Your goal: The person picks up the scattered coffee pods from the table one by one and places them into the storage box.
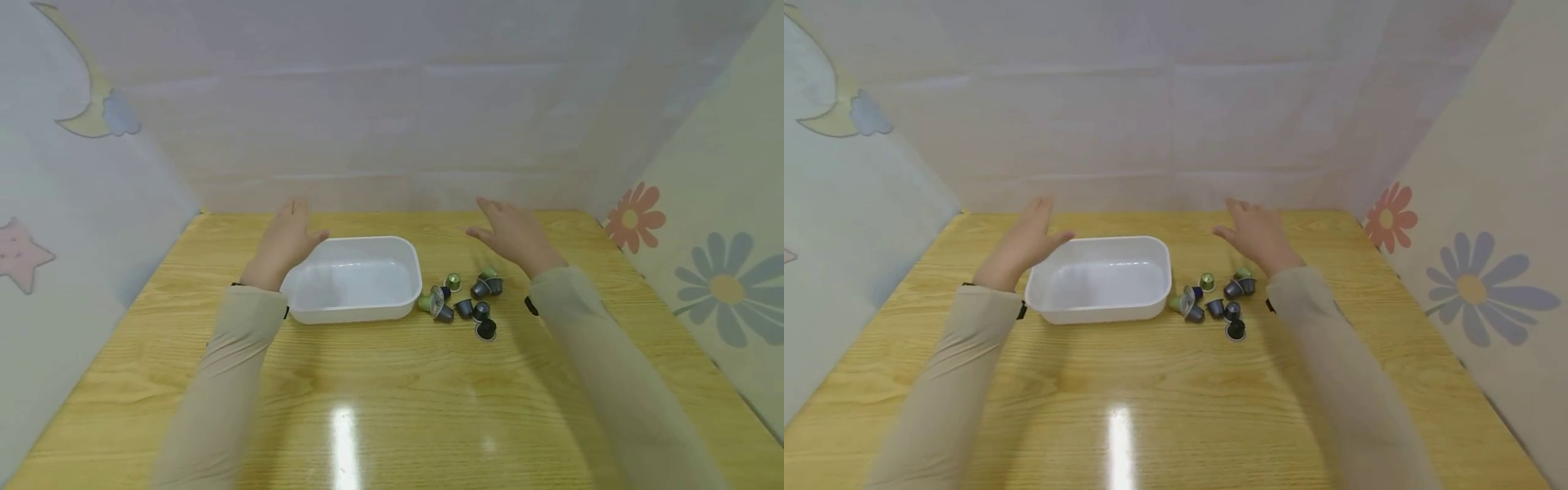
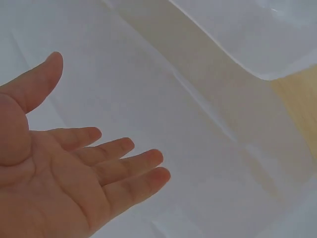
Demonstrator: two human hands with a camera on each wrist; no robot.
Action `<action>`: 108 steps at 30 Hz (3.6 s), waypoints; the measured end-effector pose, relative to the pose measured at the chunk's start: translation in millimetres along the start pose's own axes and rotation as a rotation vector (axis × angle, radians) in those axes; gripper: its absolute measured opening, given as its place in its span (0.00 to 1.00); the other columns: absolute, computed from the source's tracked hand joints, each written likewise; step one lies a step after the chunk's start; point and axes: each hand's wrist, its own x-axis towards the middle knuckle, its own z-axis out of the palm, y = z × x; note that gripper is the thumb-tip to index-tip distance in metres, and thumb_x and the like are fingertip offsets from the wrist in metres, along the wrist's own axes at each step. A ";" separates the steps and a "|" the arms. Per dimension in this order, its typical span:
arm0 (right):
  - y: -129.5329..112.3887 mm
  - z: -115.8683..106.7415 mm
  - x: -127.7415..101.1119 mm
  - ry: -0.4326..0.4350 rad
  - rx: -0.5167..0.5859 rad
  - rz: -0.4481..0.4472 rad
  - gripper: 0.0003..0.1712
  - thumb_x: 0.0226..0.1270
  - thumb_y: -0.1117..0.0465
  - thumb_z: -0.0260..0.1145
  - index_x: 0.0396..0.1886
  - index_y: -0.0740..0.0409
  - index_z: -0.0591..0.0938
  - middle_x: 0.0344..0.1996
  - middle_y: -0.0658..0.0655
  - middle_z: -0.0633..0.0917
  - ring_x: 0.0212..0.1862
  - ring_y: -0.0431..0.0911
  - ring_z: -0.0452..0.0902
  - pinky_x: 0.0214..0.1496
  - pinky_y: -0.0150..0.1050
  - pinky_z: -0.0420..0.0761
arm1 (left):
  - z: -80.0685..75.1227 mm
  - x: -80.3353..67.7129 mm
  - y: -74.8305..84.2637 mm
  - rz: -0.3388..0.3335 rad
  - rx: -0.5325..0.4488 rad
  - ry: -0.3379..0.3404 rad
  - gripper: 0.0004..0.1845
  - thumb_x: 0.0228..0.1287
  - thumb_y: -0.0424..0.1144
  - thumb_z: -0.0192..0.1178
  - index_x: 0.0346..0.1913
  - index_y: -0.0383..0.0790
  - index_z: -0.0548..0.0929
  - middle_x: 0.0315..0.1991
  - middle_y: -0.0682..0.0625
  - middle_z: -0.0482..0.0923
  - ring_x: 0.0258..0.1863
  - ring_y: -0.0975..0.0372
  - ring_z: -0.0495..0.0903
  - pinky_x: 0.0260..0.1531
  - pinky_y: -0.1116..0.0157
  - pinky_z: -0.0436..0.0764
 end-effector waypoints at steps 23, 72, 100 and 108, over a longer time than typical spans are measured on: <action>21.1 39.2 -31.9 0.411 -0.040 -0.090 0.25 0.67 0.58 0.67 0.58 0.69 0.77 0.42 0.71 0.84 0.16 0.49 0.68 0.15 0.40 0.65 | 22.1 -36.9 -62.5 -0.172 -0.272 -0.099 0.37 0.76 0.35 0.48 0.75 0.27 0.39 0.73 0.26 0.43 0.71 0.35 0.45 0.67 0.38 0.52; 58.1 83.6 -27.5 -0.058 0.563 0.075 0.33 0.74 0.57 0.60 0.71 0.71 0.63 0.66 0.71 0.67 0.65 0.67 0.63 0.64 0.61 0.66 | 48.4 -43.4 -103.8 -0.424 -1.119 0.013 0.31 0.70 0.25 0.54 0.73 0.30 0.57 0.71 0.36 0.55 0.35 0.77 0.79 0.39 0.76 0.81; 53.3 92.3 -12.6 -0.103 0.544 0.111 0.30 0.70 0.63 0.63 0.67 0.73 0.68 0.59 0.75 0.74 0.60 0.66 0.70 0.60 0.58 0.73 | 48.4 -47.7 -99.3 -0.446 -1.116 -0.001 0.32 0.71 0.25 0.53 0.74 0.31 0.56 0.72 0.36 0.56 0.33 0.77 0.79 0.38 0.77 0.80; 47.7 73.0 -20.6 -0.088 0.610 0.185 0.32 0.71 0.61 0.63 0.70 0.68 0.66 0.60 0.73 0.73 0.62 0.65 0.68 0.59 0.57 0.74 | 49.9 -45.8 -97.4 -0.449 -1.134 -0.006 0.32 0.71 0.25 0.53 0.74 0.31 0.57 0.72 0.36 0.56 0.32 0.77 0.80 0.38 0.76 0.81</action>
